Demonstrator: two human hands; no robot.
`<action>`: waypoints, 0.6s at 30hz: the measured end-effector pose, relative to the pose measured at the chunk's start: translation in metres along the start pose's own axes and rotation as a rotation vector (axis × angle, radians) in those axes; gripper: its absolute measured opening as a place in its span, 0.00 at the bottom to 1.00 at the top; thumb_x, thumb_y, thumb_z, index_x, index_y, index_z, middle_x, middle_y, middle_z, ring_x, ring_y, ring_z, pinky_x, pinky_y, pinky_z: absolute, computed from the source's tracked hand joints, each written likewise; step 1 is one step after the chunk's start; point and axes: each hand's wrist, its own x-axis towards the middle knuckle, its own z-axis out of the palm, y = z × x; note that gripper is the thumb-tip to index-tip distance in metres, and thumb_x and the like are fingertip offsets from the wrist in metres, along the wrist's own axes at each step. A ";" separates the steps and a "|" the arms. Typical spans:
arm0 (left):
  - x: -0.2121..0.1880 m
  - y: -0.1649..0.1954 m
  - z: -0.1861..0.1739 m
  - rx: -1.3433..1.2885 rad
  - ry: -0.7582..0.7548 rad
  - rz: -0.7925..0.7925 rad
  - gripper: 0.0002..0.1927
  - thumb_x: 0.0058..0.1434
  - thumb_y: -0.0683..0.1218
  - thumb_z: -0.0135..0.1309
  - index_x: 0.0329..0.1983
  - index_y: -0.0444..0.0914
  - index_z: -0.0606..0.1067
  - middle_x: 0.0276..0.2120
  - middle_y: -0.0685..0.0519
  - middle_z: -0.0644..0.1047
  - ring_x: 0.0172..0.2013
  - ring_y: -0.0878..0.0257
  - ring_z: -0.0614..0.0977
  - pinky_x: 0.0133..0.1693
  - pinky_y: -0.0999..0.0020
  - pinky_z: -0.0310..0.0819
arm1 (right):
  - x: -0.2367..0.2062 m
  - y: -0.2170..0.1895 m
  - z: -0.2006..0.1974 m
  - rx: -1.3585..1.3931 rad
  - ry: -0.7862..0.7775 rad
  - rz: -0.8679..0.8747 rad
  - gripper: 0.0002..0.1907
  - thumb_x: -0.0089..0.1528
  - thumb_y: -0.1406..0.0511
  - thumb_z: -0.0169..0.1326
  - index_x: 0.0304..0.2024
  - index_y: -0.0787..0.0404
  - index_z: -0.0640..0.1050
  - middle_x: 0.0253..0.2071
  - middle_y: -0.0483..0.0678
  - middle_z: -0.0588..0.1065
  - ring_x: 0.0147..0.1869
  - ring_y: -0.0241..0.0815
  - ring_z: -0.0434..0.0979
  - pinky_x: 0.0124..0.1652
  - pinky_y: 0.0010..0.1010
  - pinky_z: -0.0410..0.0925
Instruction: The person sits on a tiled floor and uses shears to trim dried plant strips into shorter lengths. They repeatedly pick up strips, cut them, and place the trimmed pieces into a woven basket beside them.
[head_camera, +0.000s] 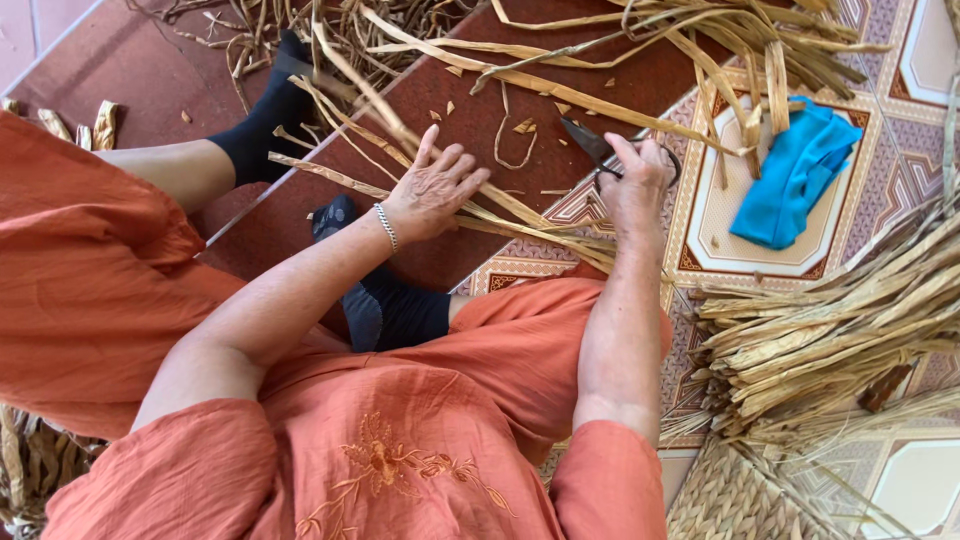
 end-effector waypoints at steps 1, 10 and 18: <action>-0.003 0.000 0.002 0.019 -0.021 0.012 0.29 0.47 0.50 0.65 0.55 0.43 0.74 0.47 0.52 0.72 0.58 0.54 0.70 0.68 0.38 0.46 | 0.000 0.000 0.004 0.027 0.002 0.009 0.30 0.49 0.75 0.69 0.54 0.53 0.83 0.40 0.51 0.73 0.48 0.49 0.72 0.49 0.43 0.67; -0.010 0.004 0.006 -0.088 -0.202 -0.060 0.11 0.50 0.43 0.56 0.38 0.39 0.75 0.39 0.48 0.75 0.48 0.52 0.74 0.54 0.54 0.63 | 0.002 -0.026 -0.010 0.007 0.224 -0.050 0.19 0.54 0.69 0.70 0.49 0.58 0.83 0.48 0.50 0.79 0.53 0.45 0.74 0.52 0.38 0.72; 0.017 -0.017 -0.068 -0.370 -0.205 -0.213 0.11 0.59 0.42 0.52 0.46 0.38 0.74 0.35 0.43 0.81 0.40 0.46 0.84 0.39 0.50 0.75 | -0.080 -0.138 -0.022 1.277 -0.617 0.410 0.26 0.65 0.48 0.55 0.51 0.63 0.80 0.39 0.55 0.83 0.30 0.39 0.80 0.30 0.29 0.77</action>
